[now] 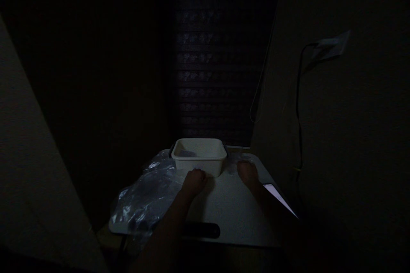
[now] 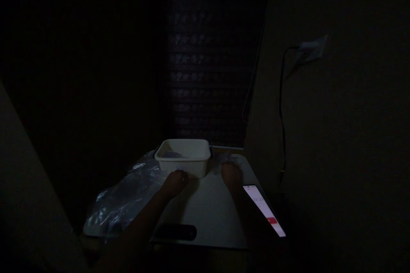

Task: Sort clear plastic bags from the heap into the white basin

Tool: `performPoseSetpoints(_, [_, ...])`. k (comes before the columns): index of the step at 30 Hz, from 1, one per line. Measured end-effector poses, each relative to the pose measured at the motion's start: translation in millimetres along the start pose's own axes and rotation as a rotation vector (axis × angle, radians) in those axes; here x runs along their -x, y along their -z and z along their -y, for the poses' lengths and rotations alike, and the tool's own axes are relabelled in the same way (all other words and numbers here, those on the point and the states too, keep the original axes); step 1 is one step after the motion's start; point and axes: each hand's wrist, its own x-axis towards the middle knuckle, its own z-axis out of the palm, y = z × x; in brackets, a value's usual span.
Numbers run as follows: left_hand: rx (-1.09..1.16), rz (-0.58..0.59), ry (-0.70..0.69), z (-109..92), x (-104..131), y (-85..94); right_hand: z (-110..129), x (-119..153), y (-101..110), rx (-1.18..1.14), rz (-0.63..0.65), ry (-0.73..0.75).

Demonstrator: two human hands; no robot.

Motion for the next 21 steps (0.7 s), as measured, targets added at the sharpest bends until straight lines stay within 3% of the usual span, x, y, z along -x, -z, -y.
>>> performPoseSetpoints(6, [0.006, 0.005, -0.021, -14.8, 0.9, 6.3, -5.3, 8.4, 28.2, -0.03, -0.129, -0.022])
performPoseSetpoints(14, [-0.009, -0.03, -0.071, -22.6, -2.0, 0.9, -13.2, 12.3, 57.3, -0.308, -0.277, 0.009])
performPoseSetpoints(17, [0.095, -0.089, -0.054, -23.3, -1.3, 2.3, -16.2, 14.3, 62.5, -0.484, -0.26, 0.036])
performPoseSetpoints(21, [0.278, -0.294, -0.165, -31.3, -0.4, 9.2, -7.6, 24.8, 68.5, -0.754, -0.116, 0.224])
